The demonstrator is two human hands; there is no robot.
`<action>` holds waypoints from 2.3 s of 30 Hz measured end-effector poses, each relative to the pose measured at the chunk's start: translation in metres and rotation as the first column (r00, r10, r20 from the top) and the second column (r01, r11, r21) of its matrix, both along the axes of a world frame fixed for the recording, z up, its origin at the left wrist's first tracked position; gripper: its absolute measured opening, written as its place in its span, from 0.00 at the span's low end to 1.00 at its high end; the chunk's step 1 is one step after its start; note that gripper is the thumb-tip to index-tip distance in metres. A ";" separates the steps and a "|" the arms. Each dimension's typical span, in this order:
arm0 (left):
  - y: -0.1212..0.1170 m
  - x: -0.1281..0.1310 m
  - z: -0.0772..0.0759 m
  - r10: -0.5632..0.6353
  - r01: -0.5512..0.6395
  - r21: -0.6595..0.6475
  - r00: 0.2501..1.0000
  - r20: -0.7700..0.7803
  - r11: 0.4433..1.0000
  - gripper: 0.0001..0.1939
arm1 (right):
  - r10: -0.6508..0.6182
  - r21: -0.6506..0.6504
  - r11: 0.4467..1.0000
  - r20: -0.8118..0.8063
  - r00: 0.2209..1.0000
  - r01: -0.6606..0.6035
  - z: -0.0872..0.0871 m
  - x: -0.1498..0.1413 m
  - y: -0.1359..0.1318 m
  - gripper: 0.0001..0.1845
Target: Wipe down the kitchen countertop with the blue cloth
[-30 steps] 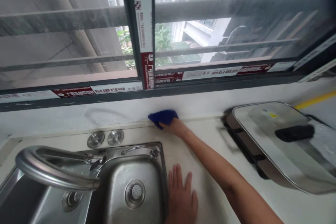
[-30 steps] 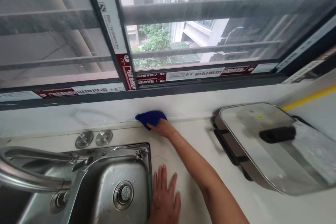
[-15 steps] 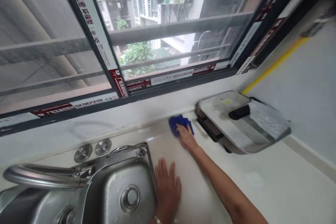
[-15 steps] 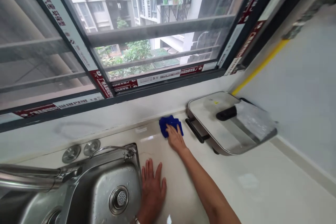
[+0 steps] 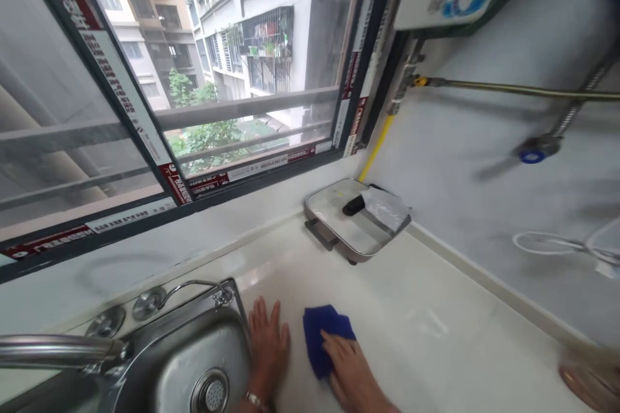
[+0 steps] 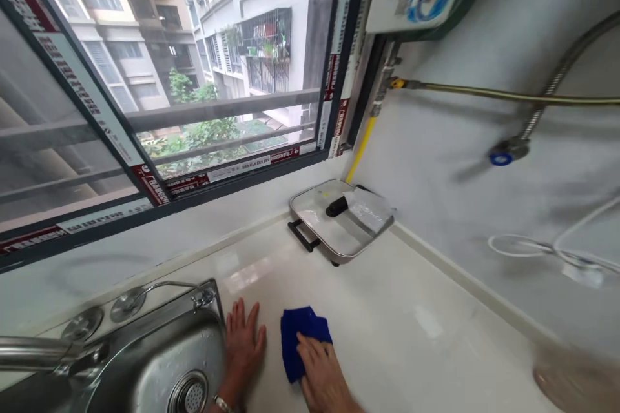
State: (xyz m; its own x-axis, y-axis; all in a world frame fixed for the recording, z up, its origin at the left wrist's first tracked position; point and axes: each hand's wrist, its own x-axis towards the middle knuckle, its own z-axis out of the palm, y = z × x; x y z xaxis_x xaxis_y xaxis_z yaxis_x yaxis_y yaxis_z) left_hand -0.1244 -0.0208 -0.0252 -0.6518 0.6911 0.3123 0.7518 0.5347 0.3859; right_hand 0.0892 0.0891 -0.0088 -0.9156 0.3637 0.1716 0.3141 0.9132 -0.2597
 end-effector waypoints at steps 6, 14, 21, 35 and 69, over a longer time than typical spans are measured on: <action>-0.030 0.009 -0.013 -0.061 0.060 -0.060 0.998 -0.007 0.996 0.27 | -0.098 -0.085 0.993 -0.187 0.977 0.084 -0.029 0.014 0.002 0.39; -0.052 0.040 -0.026 -0.031 0.021 -0.232 0.999 -0.039 0.973 0.29 | -0.860 -0.964 0.251 -0.180 0.477 0.089 0.037 -0.006 0.058 0.24; -0.050 0.045 -0.032 -0.062 0.029 -0.323 0.994 -0.093 0.946 0.34 | -0.933 -0.942 0.331 -0.320 0.162 0.046 0.117 -0.001 0.124 0.31; -0.056 0.042 -0.045 -0.078 0.026 -0.381 0.990 -0.121 0.924 0.42 | -0.383 0.268 0.791 -0.483 0.787 0.550 0.073 -0.077 0.221 0.22; 0.037 0.010 0.008 0.222 -0.270 -0.426 0.962 -0.160 0.863 0.30 | -0.599 0.130 0.801 0.155 0.786 0.585 0.154 -0.263 0.363 0.24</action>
